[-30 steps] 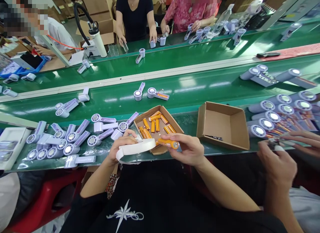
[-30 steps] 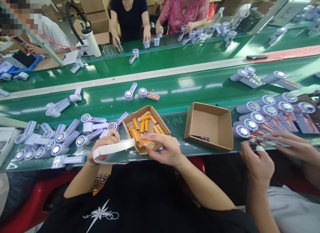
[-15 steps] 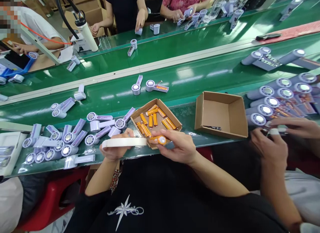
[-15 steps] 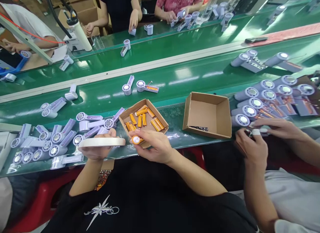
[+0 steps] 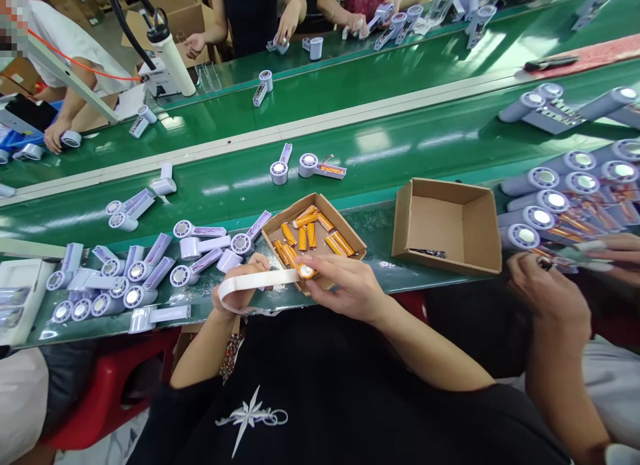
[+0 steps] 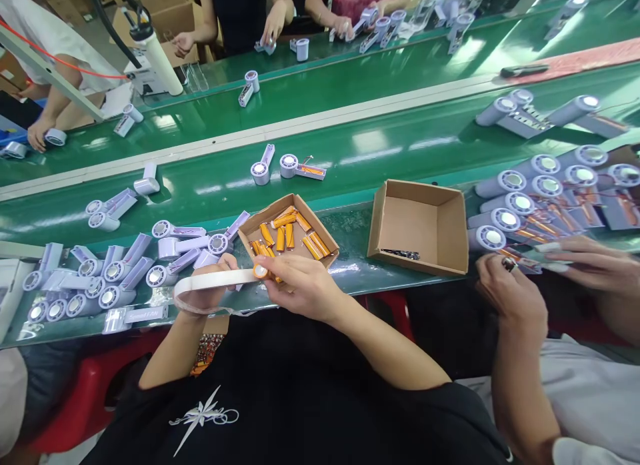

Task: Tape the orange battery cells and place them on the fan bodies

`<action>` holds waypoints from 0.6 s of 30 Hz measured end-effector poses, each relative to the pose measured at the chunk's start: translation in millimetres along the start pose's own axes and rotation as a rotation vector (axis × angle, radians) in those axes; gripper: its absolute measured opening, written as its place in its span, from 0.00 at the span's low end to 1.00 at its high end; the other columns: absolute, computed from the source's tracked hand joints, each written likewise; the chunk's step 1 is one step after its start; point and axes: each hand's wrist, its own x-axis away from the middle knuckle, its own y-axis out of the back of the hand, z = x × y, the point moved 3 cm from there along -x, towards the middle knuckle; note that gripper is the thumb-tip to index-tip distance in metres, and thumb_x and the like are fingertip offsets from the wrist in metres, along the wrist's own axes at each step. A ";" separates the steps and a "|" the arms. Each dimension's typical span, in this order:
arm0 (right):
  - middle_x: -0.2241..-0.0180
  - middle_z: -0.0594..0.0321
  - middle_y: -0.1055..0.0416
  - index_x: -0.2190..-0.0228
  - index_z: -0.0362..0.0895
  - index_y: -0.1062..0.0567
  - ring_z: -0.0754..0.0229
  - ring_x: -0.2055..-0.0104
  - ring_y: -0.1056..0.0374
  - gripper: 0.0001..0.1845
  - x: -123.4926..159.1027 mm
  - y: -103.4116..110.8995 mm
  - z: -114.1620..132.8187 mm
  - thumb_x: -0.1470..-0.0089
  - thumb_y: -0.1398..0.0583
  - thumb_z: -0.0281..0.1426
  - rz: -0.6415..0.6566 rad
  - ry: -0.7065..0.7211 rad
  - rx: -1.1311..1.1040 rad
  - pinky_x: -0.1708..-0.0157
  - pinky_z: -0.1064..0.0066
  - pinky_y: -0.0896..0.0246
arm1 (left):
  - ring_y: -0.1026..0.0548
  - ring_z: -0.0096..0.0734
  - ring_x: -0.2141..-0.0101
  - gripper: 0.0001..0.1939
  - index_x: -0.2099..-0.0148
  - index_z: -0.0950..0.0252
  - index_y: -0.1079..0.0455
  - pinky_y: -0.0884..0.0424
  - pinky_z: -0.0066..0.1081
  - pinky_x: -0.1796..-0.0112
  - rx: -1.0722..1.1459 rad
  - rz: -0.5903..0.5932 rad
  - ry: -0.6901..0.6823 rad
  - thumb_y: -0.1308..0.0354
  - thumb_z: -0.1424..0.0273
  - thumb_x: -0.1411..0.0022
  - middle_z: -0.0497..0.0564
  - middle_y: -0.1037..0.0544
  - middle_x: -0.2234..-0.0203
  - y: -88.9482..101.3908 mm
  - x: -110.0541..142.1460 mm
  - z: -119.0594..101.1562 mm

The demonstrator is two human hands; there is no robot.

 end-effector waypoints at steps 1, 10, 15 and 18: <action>0.52 0.60 0.16 0.31 0.53 0.35 0.57 0.51 0.18 0.38 0.2 0.3 -3.1 0.37 0.38 0.20 0.034 -0.015 0.006 0.47 0.66 0.21 | 0.26 0.48 0.60 0.39 0.65 0.60 0.26 0.28 0.50 0.56 0.036 0.002 -0.032 0.65 0.36 0.29 0.56 0.25 0.75 1.2 -1.0 -3.3; 0.40 0.55 0.23 0.37 0.53 0.26 0.46 0.38 0.26 0.25 21.3 31.2 -45.9 0.33 0.36 0.39 0.007 -0.517 -0.250 0.36 0.48 0.31 | 0.27 0.47 0.54 0.21 0.41 0.64 0.26 0.36 0.50 0.48 -0.719 0.206 -0.395 0.46 0.56 0.27 0.58 0.16 0.56 12.0 -4.0 -70.4; 0.44 0.54 0.19 0.40 0.49 0.21 0.45 0.44 0.21 0.34 20.7 20.7 -46.8 0.44 0.28 0.49 0.199 -0.775 -0.671 0.42 0.51 0.23 | 0.29 0.41 0.55 0.19 0.40 0.64 0.25 0.36 0.46 0.48 -1.046 0.377 -0.584 0.40 0.69 0.31 0.53 0.16 0.53 3.2 -12.5 -89.4; 0.45 0.54 0.19 0.42 0.49 0.19 0.43 0.42 0.22 0.38 8.3 22.3 -50.0 0.53 0.23 0.44 0.205 -0.872 -0.727 0.38 0.47 0.27 | 0.28 0.36 0.55 0.18 0.41 0.64 0.25 0.36 0.44 0.47 -1.115 0.480 -0.679 0.41 0.75 0.31 0.51 0.17 0.51 3.0 -21.0 -92.2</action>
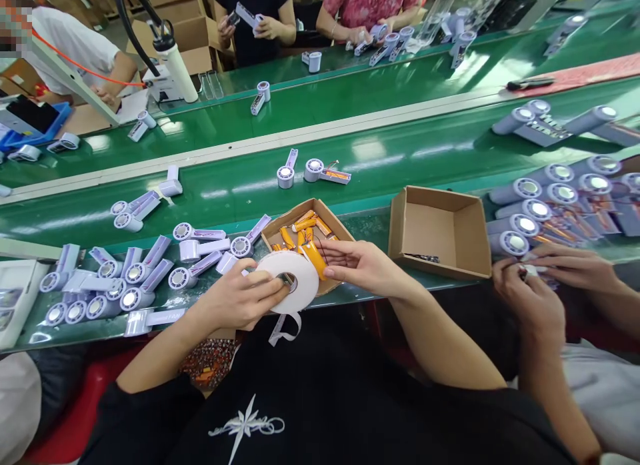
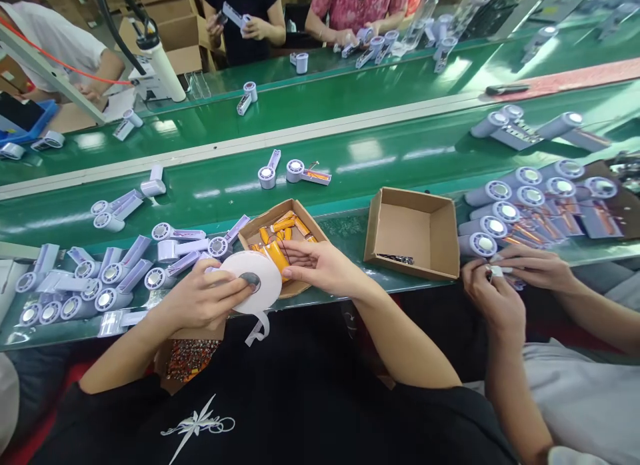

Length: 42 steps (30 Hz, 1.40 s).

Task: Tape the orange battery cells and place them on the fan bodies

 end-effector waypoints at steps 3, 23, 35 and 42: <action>0.51 0.56 0.16 0.46 0.46 0.17 0.43 0.45 0.21 0.35 -9.6 5.8 5.0 0.56 0.21 0.41 0.075 -0.123 -0.014 0.40 0.47 0.25 | 0.27 0.35 0.50 0.18 0.41 0.59 0.24 0.36 0.41 0.44 -0.052 0.047 -0.084 0.40 0.76 0.30 0.49 0.18 0.47 4.0 -4.4 5.3; 0.49 0.64 0.18 0.53 0.51 0.22 0.58 0.49 0.20 0.24 1.2 79.9 -12.9 0.50 0.23 0.35 -0.870 0.551 -0.466 0.49 0.66 0.21 | 0.31 0.49 0.42 0.29 0.30 0.57 0.32 0.37 0.47 0.41 0.383 0.205 0.321 0.38 0.64 0.31 0.55 0.23 0.38 -97.5 -24.7 1.7; 0.56 0.62 0.15 0.55 0.57 0.34 0.47 0.51 0.17 0.31 23.9 30.1 -17.4 0.51 0.23 0.40 -0.626 0.418 -0.356 0.50 0.50 0.20 | 0.36 0.61 0.32 0.29 0.29 0.65 0.35 0.35 0.55 0.37 0.233 0.296 1.020 0.44 0.60 0.26 0.70 0.33 0.32 -156.7 -185.9 213.4; 0.51 0.57 0.16 0.53 0.59 0.27 0.43 0.46 0.20 0.27 51.4 77.4 -45.2 0.51 0.24 0.42 -0.782 0.343 -0.296 0.53 0.53 0.19 | 0.23 0.42 0.47 0.20 0.39 0.64 0.28 0.22 0.47 0.47 0.229 0.512 0.922 0.38 0.60 0.27 0.57 0.25 0.43 -177.0 -170.5 236.8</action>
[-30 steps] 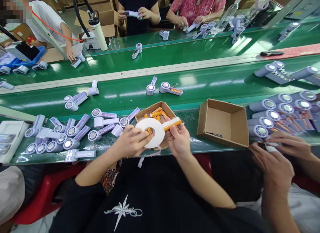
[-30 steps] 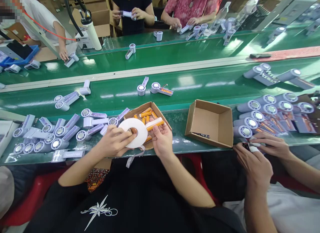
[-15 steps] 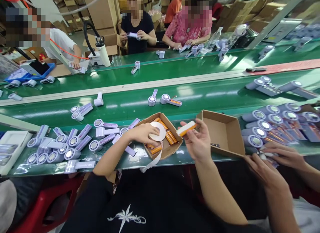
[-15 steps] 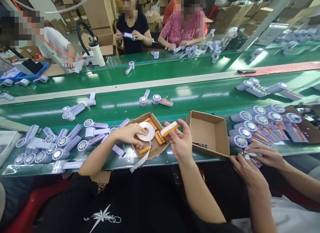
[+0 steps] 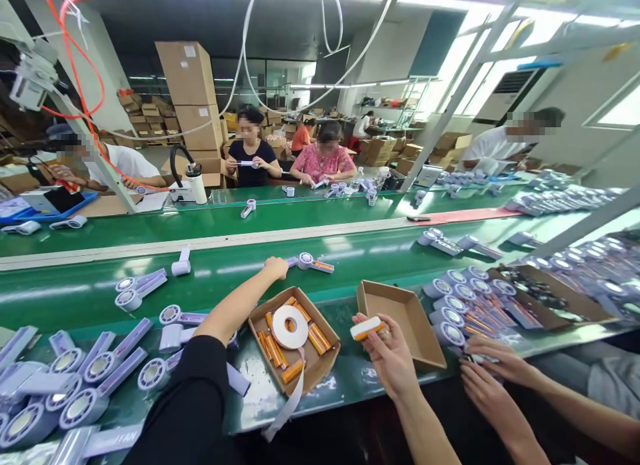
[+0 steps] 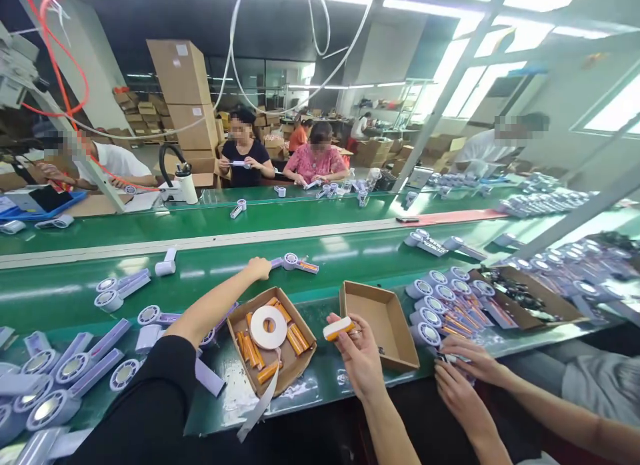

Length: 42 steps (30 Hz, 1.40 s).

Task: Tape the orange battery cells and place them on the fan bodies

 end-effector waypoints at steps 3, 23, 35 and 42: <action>0.51 0.55 0.16 0.53 0.56 0.27 0.45 0.45 0.20 0.27 -18.6 2.4 -0.8 0.51 0.24 0.42 0.062 -0.008 0.019 0.55 0.56 0.19 | 0.24 0.43 0.46 0.19 0.40 0.64 0.28 0.23 0.49 0.46 -0.014 0.061 -0.045 0.38 0.61 0.27 0.58 0.25 0.43 -15.5 9.9 30.7; 0.58 0.54 0.16 0.45 0.45 0.22 0.49 0.57 0.21 0.21 -203.5 -162.0 -104.0 0.40 0.39 0.31 0.908 0.272 1.423 0.52 0.63 0.31 | 0.22 0.41 0.48 0.19 0.40 0.64 0.28 0.22 0.46 0.48 0.296 -0.065 -0.045 0.39 0.60 0.26 0.57 0.24 0.44 -32.7 -8.3 55.4; 0.49 0.50 0.18 0.37 0.53 0.25 0.45 0.48 0.21 0.24 -196.5 -170.6 -100.1 0.30 0.46 0.41 0.949 0.375 1.779 0.47 0.56 0.30 | 0.22 0.41 0.48 0.19 0.41 0.65 0.28 0.22 0.47 0.47 0.421 -0.155 -0.042 0.39 0.60 0.26 0.57 0.23 0.45 -44.7 -16.3 44.3; 0.47 0.50 0.18 0.42 0.44 0.19 0.48 0.48 0.21 0.26 -198.7 -134.0 -68.6 0.26 0.52 0.36 0.860 0.422 1.770 0.45 0.63 0.32 | 0.22 0.40 0.48 0.17 0.44 0.66 0.26 0.23 0.48 0.45 0.477 -0.171 -0.025 0.39 0.59 0.26 0.57 0.22 0.47 -46.2 -25.2 35.9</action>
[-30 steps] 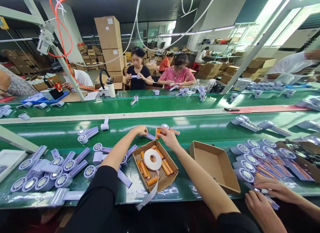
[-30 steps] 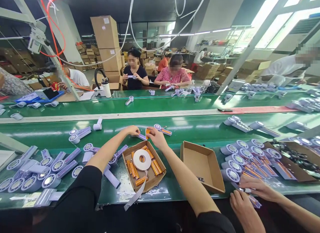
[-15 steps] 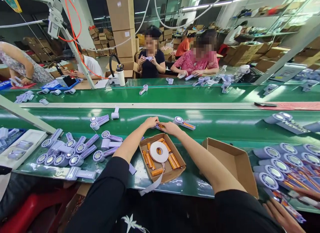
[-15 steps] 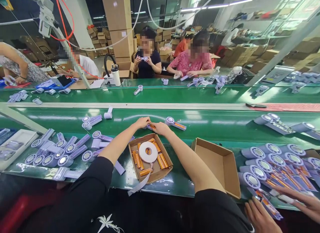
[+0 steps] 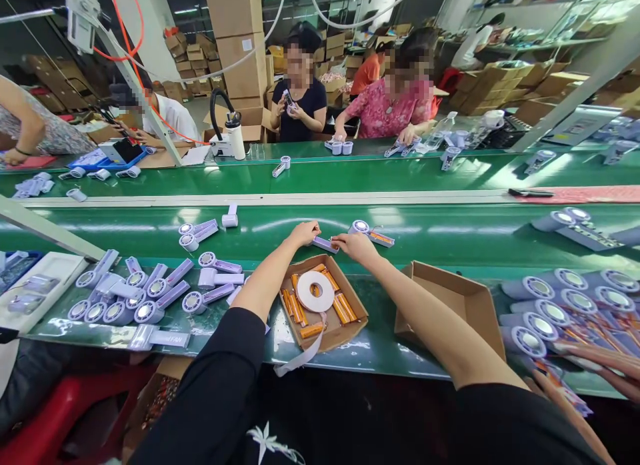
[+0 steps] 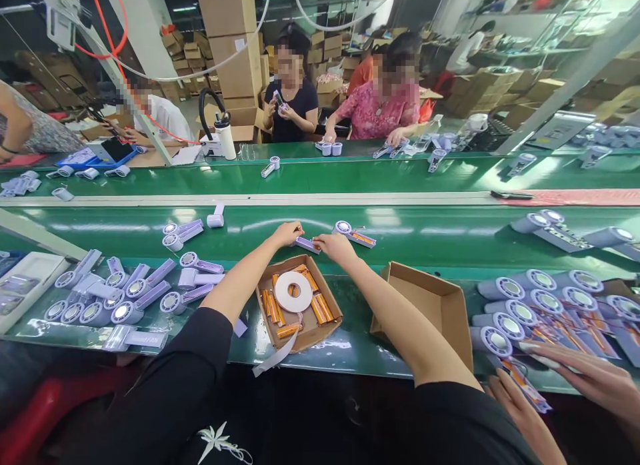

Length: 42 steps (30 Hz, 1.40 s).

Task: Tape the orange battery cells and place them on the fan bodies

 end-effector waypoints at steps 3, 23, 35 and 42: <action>0.46 0.50 0.19 0.43 0.46 0.20 0.48 0.46 0.23 0.26 -2.7 -3.1 -0.9 0.26 0.52 0.38 0.008 -0.003 0.007 0.45 0.62 0.32 | 0.22 0.39 0.49 0.17 0.46 0.66 0.25 0.25 0.48 0.44 0.016 -0.005 0.010 0.40 0.58 0.26 0.56 0.21 0.48 -4.6 -7.2 -3.3; 0.43 0.55 0.20 0.46 0.43 0.18 0.51 0.42 0.25 0.22 -22.0 -14.6 -12.6 0.29 0.46 0.37 -0.072 -0.019 -0.399 0.41 0.64 0.33 | 0.22 0.39 0.53 0.05 0.56 0.63 0.25 0.30 0.36 0.48 0.042 -0.077 -0.050 0.43 0.73 0.29 0.57 0.17 0.54 -14.4 -23.5 -25.5; 0.55 0.61 0.15 0.55 0.50 0.14 0.51 0.53 0.19 0.16 187.5 79.0 11.3 0.35 0.38 0.44 -0.190 0.101 -0.777 0.54 0.65 0.25 | 0.28 0.50 0.39 0.18 0.49 0.60 0.23 0.34 0.44 0.39 -0.306 0.254 -0.786 0.31 0.59 0.37 0.55 0.19 0.47 11.7 178.2 -59.7; 0.67 0.59 0.16 0.57 0.46 0.16 0.55 0.68 0.22 0.19 197.4 18.5 73.0 0.36 0.38 0.46 -0.153 -0.151 -0.830 0.68 0.67 0.32 | 0.37 0.59 0.32 0.16 0.47 0.66 0.25 0.35 0.54 0.34 -0.529 0.156 -0.633 0.32 0.67 0.35 0.59 0.22 0.44 22.0 240.5 -67.9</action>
